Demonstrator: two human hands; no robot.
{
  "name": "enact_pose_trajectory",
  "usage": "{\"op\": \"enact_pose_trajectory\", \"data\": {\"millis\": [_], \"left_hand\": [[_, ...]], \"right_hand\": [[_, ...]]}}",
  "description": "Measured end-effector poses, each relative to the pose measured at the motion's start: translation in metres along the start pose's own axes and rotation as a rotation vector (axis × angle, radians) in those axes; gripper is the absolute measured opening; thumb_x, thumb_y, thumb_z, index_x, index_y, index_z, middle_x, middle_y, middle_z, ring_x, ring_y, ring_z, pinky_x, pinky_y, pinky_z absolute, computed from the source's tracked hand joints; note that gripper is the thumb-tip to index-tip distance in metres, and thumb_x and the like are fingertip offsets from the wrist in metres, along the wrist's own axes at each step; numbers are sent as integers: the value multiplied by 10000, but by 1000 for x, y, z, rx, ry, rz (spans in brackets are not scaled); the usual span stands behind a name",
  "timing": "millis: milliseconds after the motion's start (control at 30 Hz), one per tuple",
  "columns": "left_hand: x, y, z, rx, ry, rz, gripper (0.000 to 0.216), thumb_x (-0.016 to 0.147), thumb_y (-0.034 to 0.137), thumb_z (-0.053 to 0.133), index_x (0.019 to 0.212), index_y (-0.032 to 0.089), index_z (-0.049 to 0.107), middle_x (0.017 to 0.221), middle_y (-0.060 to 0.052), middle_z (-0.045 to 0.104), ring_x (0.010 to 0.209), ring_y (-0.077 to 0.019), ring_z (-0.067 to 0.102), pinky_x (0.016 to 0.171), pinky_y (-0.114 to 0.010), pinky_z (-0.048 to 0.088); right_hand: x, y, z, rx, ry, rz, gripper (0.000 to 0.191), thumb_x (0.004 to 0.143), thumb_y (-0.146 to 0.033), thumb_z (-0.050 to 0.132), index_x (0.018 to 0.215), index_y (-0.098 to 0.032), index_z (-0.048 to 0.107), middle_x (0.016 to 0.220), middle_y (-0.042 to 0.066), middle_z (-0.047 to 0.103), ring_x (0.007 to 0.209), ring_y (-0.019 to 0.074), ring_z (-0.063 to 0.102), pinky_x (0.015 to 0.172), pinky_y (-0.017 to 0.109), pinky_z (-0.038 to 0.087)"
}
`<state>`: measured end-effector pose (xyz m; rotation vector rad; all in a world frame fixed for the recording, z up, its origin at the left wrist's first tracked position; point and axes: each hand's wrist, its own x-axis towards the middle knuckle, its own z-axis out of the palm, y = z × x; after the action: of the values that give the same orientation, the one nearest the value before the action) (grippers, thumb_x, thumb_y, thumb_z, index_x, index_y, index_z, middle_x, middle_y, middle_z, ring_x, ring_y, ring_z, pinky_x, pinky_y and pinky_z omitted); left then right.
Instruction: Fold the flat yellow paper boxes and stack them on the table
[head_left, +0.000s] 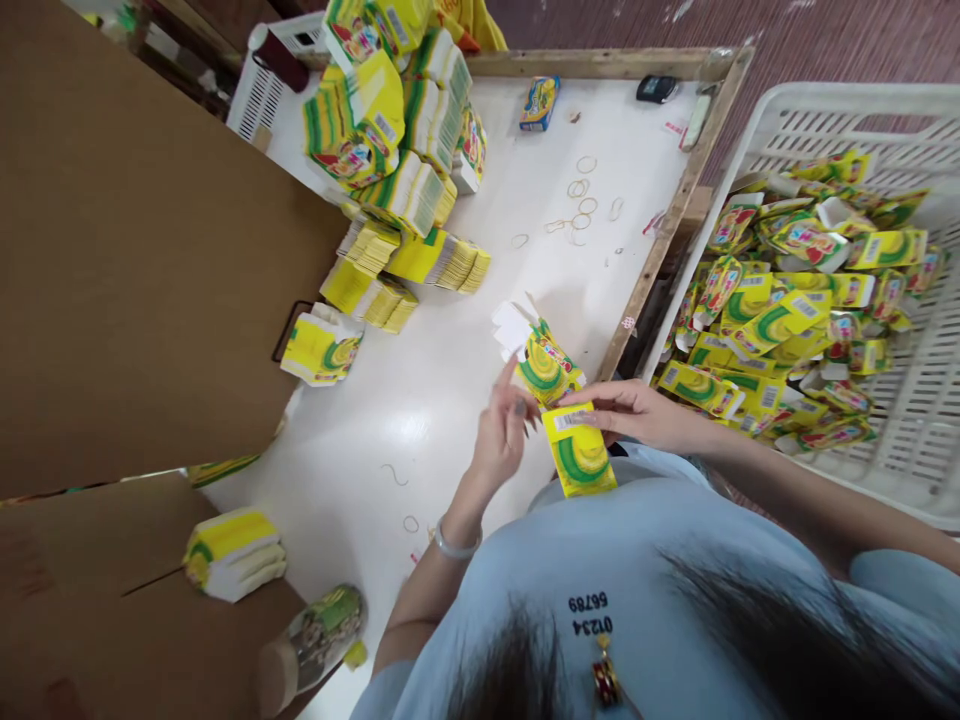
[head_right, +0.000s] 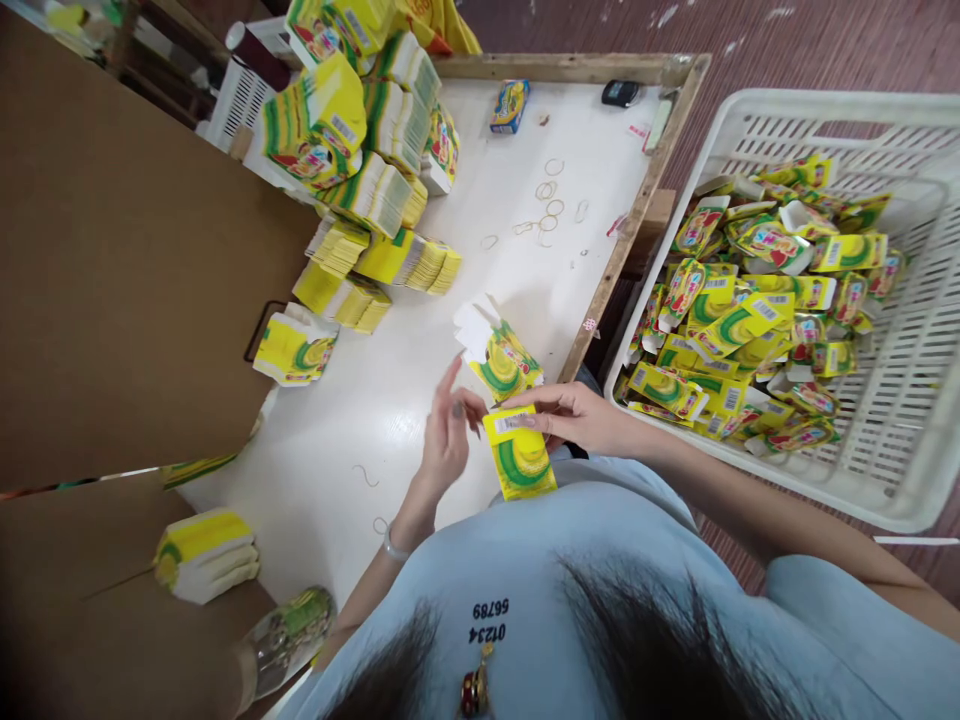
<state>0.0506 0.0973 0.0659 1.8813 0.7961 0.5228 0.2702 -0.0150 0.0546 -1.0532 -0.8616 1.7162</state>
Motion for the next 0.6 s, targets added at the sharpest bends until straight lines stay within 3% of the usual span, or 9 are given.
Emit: {"op": "enact_pose_trajectory", "data": {"millis": [67, 133, 200, 267, 333, 400, 500, 600], "left_hand": [[33, -20, -8, 134, 245, 54, 496, 1055, 453, 455, 1510, 255, 442, 951, -52, 638, 806, -164, 616, 688, -278, 523], [69, -41, -16, 267, 376, 31, 620, 919, 429, 696, 1458, 215, 476, 1209, -120, 616, 1130, -227, 593, 870, -327, 530], [102, -60, -22, 275, 371, -77, 702, 747, 341, 859, 1350, 172, 543, 1223, -132, 609, 1157, -240, 580, 877, -322, 522], [127, -74, -26, 216, 277, -172, 512, 698, 284, 880, 1125, 149, 631, 1024, -79, 651, 952, -194, 624, 763, -280, 517], [143, -80, -30, 181, 204, -193, 263, 756, 287, 831, 871, 152, 637, 809, -17, 628, 744, -146, 593, 668, -254, 488], [149, -79, -35, 189, 191, -160, 224, 828, 295, 763, 731, 161, 613, 725, -6, 612, 690, -139, 575, 670, -263, 487], [145, -68, -45, 228, 207, -63, 196, 888, 295, 706, 745, 166, 666, 913, -73, 707, 924, -186, 657, 873, -325, 521], [130, -51, -50, 317, 325, 176, 239, 939, 378, 666, 812, 178, 698, 1121, -121, 724, 1134, -222, 653, 1035, -379, 481]], "right_hand": [[-11, -7, -18, -169, 258, -70, 425, 902, -553, 664, 1124, -202, 753, 1004, 71, 785, 824, 187, 726, 745, 327, 617], [-29, -17, -46, -497, 619, -112, 443, 941, -584, 565, 1079, -201, 738, 981, 101, 762, 821, 226, 713, 743, 396, 620], [-48, -28, -73, -940, 995, -94, 572, 957, -640, 472, 1192, -169, 696, 1122, 184, 719, 1012, 341, 699, 861, 562, 596], [-63, -34, -90, -1274, 1199, -51, 743, 962, -693, 430, 1429, -127, 547, 1414, 286, 571, 1326, 461, 543, 1063, 707, 452], [-68, -33, -95, -1365, 1196, -104, 850, 964, -710, 442, 1581, -135, 339, 1582, 301, 403, 1491, 467, 368, 1191, 696, 327], [-58, -28, -91, -1290, 1076, -232, 831, 970, -675, 487, 1605, -180, 282, 1587, 261, 411, 1503, 420, 372, 1216, 638, 344], [-18, -15, -72, -1141, 942, -390, 755, 967, -622, 543, 1556, -183, 369, 1520, 228, 491, 1456, 401, 442, 1197, 639, 383], [36, -7, -40, -1009, 824, -543, 728, 980, -580, 547, 1560, -185, 355, 1551, 220, 472, 1476, 383, 425, 1221, 638, 358]]}}
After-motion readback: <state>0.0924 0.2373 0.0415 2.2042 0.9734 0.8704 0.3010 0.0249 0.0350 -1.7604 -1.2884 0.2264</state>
